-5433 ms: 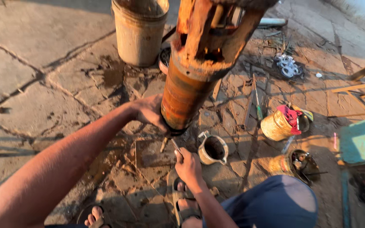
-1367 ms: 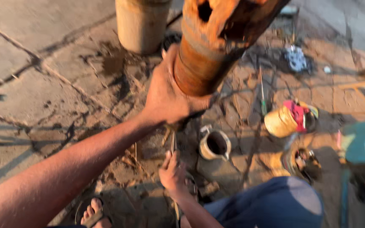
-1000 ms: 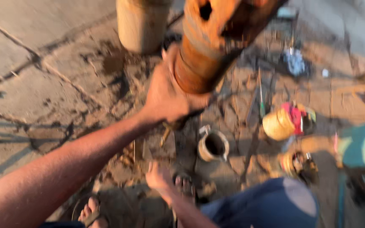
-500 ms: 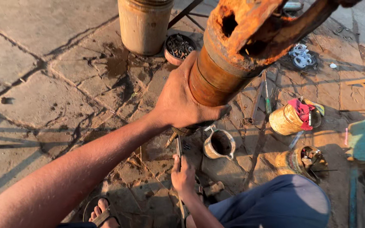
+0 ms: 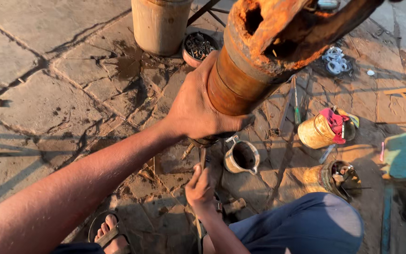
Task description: The person works on a rusty cylindrical hand-pump assembly on the ground: they hammer it with a mallet, file and scrape its parts, then fit a long metal pipe into the pump head fitting and tap it into place, handling small rings and fittings from a tray.
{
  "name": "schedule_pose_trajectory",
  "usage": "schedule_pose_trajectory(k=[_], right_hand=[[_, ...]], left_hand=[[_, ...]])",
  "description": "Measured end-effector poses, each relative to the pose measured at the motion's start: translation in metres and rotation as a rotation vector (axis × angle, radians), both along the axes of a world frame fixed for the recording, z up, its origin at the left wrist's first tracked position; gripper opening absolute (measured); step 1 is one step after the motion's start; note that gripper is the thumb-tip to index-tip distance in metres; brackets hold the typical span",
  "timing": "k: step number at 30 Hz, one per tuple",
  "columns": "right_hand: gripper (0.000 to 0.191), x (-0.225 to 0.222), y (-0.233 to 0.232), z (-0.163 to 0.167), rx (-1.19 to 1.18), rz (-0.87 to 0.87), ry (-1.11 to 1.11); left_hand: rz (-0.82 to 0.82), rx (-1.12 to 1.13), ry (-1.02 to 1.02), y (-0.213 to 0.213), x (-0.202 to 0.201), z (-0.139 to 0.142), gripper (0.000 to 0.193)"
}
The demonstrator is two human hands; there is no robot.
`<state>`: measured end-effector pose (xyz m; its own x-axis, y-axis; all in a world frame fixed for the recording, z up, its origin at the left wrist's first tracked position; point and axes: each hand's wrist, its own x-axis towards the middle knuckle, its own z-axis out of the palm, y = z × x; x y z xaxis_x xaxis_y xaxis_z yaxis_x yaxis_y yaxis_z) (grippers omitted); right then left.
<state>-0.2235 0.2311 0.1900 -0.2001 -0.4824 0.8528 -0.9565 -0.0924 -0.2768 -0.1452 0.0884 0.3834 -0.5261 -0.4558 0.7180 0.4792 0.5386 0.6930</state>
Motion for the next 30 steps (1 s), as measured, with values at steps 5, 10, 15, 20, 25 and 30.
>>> schedule_pose_trajectory(k=[5, 10, 15, 20, 25, 30], right_hand=[[0.015, 0.0, 0.005, 0.004, 0.497, -0.098, -0.088], [0.013, 0.003, 0.0, 0.012, 0.455, -0.036, -0.211], [0.016, 0.009, -0.002, 0.014, 0.298, -0.226, 0.072], [0.016, 0.015, 0.001, 0.007, 0.514, -0.124, 0.0], [0.02, 0.02, -0.004, 0.009, 0.398, -0.273, -0.049], [0.018, 0.027, -0.013, 0.023, 0.659, -0.193, -0.109]], left_hand=[[0.012, -0.07, 0.054, 0.0, -0.001, -0.001, 0.093], [0.017, -0.003, -0.01, 0.0, 0.0, -0.004, 0.089], [-0.061, -0.082, 0.15, -0.001, 0.006, -0.004, 0.082], [0.042, -0.023, 0.011, 0.001, 0.009, -0.005, 0.089], [0.015, -0.009, 0.018, 0.001, 0.008, -0.004, 0.086], [-0.041, -0.027, 0.081, -0.001, 0.011, 0.001, 0.09]])
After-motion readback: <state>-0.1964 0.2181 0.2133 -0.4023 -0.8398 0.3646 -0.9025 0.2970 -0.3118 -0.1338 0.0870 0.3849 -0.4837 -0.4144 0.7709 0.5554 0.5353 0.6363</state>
